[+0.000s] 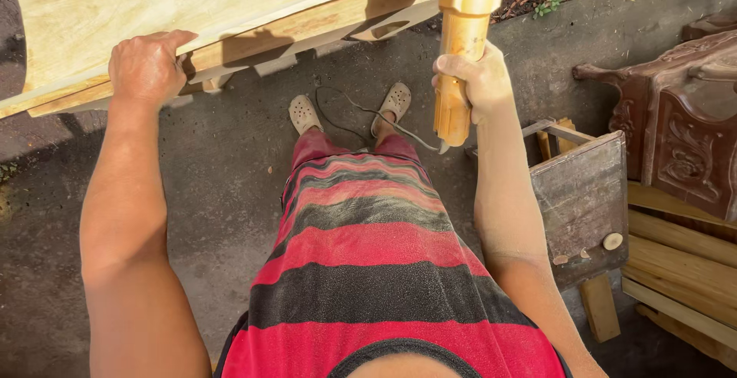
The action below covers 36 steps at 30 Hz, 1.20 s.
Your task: The person uses a handheld electric sander to smooth the surface of a large wooden board. They hold the board steady with one hand while operating the sander with the other, moving the tool across the wood to remove roughness.
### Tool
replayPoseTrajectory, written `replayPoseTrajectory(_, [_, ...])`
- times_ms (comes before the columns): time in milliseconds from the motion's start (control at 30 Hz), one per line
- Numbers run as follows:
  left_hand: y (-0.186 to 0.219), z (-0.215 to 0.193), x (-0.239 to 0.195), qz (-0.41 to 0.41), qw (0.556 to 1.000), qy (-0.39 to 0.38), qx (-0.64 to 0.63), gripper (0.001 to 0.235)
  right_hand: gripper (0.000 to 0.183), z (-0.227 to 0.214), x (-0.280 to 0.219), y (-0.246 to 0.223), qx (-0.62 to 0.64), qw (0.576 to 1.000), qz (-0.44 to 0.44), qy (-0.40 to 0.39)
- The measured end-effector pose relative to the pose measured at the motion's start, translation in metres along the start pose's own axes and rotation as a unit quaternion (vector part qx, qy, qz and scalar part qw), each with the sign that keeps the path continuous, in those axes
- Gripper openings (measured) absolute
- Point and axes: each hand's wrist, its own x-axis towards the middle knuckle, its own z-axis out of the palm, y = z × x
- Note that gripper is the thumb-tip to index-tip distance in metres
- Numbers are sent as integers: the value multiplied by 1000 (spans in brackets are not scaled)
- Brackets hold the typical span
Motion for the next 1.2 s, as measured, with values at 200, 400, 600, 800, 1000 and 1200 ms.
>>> replayPoseTrajectory(200, [16,-1,1,-39,999,0,21,43,35,-86,12,-19,55,997,-55,13])
replayPoseTrajectory(400, [131,39,65,68,984,165,10,28,39,-85,8,-10,-14,996,-58,-72])
replayPoseTrajectory(600, [177,30,87,51,987,140,51,18,44,-56,10,3,-69,984,-46,-160])
replayPoseTrajectory(800, [162,23,90,70,987,131,64,16,41,-99,14,3,-41,991,-44,-123])
replayPoseTrajectory(1000, [157,30,84,48,990,102,79,20,36,-165,27,-18,-10,998,-57,-35])
replayPoseTrajectory(1200, [152,34,85,49,989,98,98,23,44,-236,40,-38,45,995,-90,9])
